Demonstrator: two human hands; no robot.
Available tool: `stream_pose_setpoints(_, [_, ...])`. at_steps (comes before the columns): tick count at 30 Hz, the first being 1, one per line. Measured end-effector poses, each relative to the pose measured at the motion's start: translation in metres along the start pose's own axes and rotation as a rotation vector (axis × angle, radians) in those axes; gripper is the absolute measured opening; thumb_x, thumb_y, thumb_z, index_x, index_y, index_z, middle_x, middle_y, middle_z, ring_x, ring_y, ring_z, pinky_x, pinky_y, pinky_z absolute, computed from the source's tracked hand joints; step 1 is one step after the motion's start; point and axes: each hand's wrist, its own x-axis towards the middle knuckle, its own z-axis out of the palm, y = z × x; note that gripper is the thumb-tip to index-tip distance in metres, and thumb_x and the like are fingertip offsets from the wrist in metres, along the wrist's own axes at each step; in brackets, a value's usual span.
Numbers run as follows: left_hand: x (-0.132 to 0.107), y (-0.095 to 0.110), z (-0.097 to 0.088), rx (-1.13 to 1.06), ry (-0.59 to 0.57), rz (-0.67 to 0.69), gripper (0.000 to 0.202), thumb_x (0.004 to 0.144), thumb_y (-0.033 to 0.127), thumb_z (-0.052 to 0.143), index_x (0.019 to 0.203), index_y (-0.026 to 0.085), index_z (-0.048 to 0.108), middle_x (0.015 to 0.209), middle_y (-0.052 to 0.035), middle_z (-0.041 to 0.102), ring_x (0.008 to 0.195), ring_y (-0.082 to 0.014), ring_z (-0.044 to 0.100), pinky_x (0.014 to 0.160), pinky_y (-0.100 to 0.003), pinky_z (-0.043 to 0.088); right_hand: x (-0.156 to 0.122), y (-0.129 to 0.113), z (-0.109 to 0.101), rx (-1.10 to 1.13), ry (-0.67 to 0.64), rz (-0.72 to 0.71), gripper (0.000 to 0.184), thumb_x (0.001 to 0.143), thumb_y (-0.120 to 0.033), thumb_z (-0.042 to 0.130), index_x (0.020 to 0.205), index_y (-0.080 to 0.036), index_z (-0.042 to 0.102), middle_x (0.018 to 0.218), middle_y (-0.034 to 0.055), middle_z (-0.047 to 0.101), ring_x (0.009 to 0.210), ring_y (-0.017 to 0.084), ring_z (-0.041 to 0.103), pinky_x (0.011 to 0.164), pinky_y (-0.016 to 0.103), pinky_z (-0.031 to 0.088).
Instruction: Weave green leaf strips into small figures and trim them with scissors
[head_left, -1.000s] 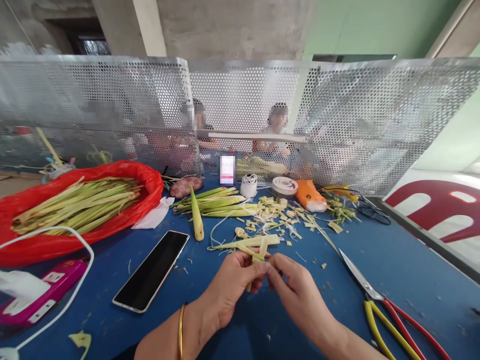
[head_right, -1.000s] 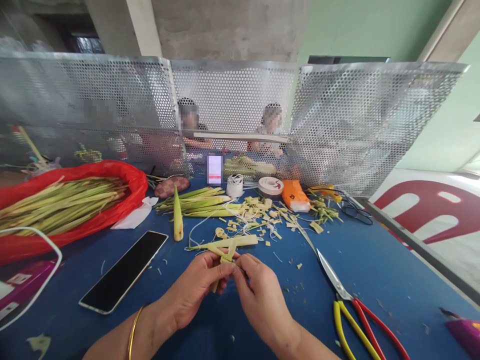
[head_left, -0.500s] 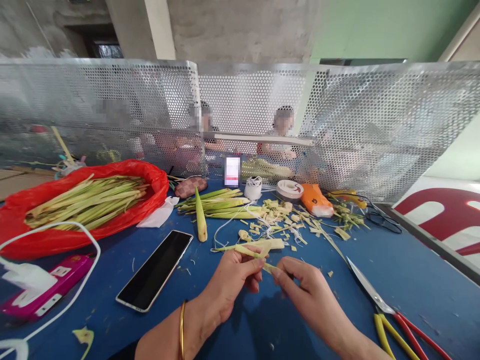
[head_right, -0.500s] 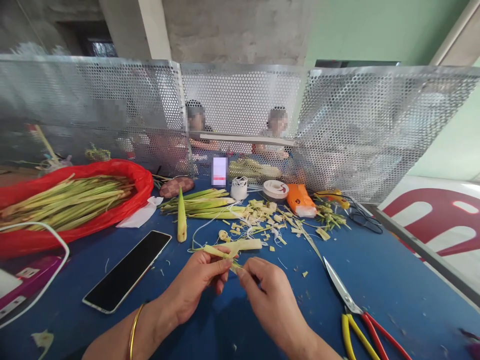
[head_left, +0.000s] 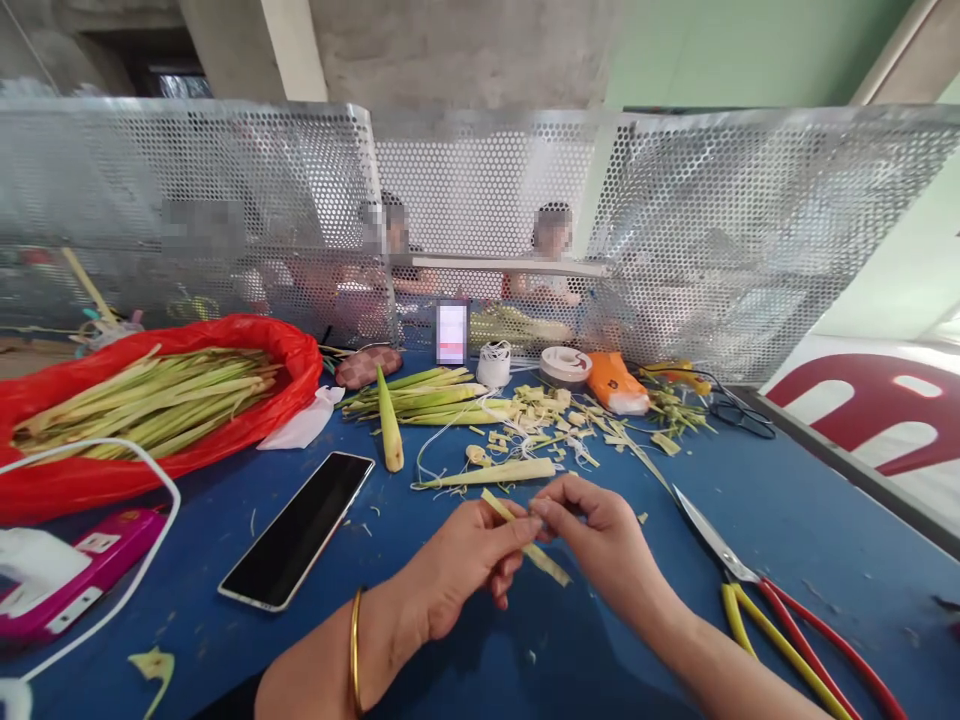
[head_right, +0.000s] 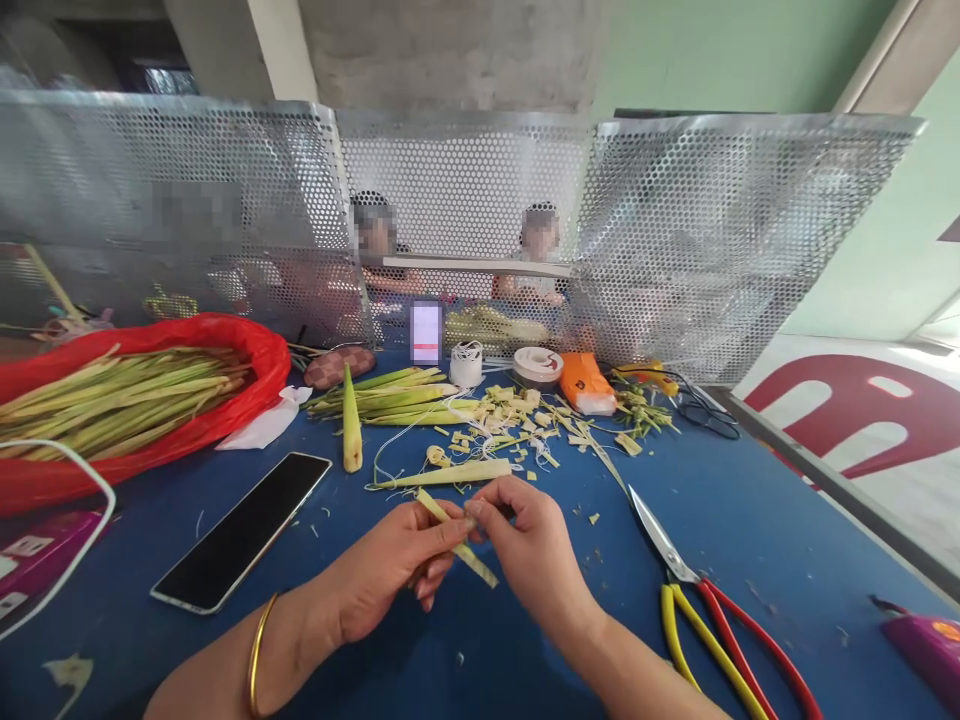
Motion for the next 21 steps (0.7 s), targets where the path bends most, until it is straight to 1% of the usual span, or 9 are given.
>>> stream_pose_setpoints(2, [0.000, -0.002, 0.003, 0.001, -0.005, 0.018, 0.036, 0.075, 0.051, 0.067, 0.081, 0.016, 0.063, 0.045, 0.0107, 0.032, 0.040, -0.0063, 0.029, 0.042, -0.021, 0.036, -0.001, 0.002, 0.000, -0.085, 0.047, -0.059, 0.026, 0.082, -0.035, 0.056, 0.062, -0.020, 0.058, 0.058, 0.0001, 0.057, 0.059, 0.015, 0.051, 0.058, 0.026, 0.039])
stream_pose_setpoints(6, [-0.003, -0.002, 0.006, 0.044, -0.004, 0.066, 0.029, 0.074, 0.046, 0.069, 0.073, 0.017, 0.060, 0.043, 0.0111, 0.030, 0.040, -0.0068, 0.026, 0.042, -0.022, 0.038, -0.002, 0.005, 0.001, -0.183, 0.158, -0.111, 0.024, 0.082, -0.031, 0.057, 0.060, -0.020, 0.056, 0.058, -0.0005, 0.056, 0.058, 0.015, 0.050, 0.056, 0.026, 0.037])
stream_pose_setpoints(8, [-0.005, -0.001, 0.008, 0.057, -0.002, 0.060, 0.028, 0.073, 0.044, 0.070, 0.070, 0.019, 0.058, 0.041, 0.0110, 0.030, 0.039, -0.0071, 0.026, 0.042, -0.022, 0.038, -0.002, 0.005, 0.002, -0.192, 0.177, -0.110, 0.023, 0.081, -0.029, 0.057, 0.060, -0.020, 0.057, 0.057, -0.0011, 0.056, 0.057, 0.015, 0.050, 0.055, 0.025, 0.037])
stream_pose_setpoints(13, [-0.008, 0.002, 0.013, 0.072, 0.013, 0.065, 0.030, 0.071, 0.044, 0.070, 0.064, 0.020, 0.054, 0.039, 0.0101, 0.032, 0.039, -0.0077, 0.028, 0.042, -0.023, 0.038, -0.003, 0.006, 0.003, -0.175, 0.173, -0.114, 0.024, 0.082, -0.030, 0.056, 0.061, -0.020, 0.056, 0.058, -0.0011, 0.056, 0.059, 0.015, 0.050, 0.056, 0.026, 0.037])
stream_pose_setpoints(16, [-0.008, 0.002, 0.012, 0.044, 0.017, 0.068, 0.029, 0.070, 0.044, 0.070, 0.065, 0.019, 0.056, 0.040, 0.0098, 0.032, 0.040, -0.0076, 0.028, 0.043, -0.023, 0.038, 0.000, 0.005, -0.002, -0.157, 0.135, -0.111, 0.022, 0.082, -0.031, 0.057, 0.063, -0.020, 0.058, 0.060, 0.0001, 0.059, 0.062, 0.016, 0.053, 0.058, 0.027, 0.040])
stream_pose_setpoints(19, [-0.007, 0.000, 0.011, 0.051, 0.011, 0.034, 0.022, 0.070, 0.039, 0.068, 0.069, 0.017, 0.064, 0.040, 0.0096, 0.032, 0.040, -0.0078, 0.027, 0.043, -0.023, 0.038, 0.003, 0.002, -0.008, -0.138, 0.036, -0.141, 0.013, 0.080, -0.028, 0.059, 0.077, -0.019, 0.068, 0.076, 0.0026, 0.066, 0.074, 0.018, 0.059, 0.068, 0.029, 0.046])
stream_pose_setpoints(21, [-0.007, -0.001, 0.012, 0.099, -0.009, 0.013, 0.020, 0.070, 0.036, 0.066, 0.070, 0.016, 0.067, 0.039, 0.0097, 0.029, 0.039, -0.0080, 0.026, 0.042, -0.023, 0.037, 0.002, -0.002, -0.009, -0.126, -0.054, -0.169, 0.015, 0.080, -0.027, 0.060, 0.088, -0.021, 0.072, 0.087, 0.0036, 0.068, 0.084, 0.020, 0.062, 0.077, 0.031, 0.047])
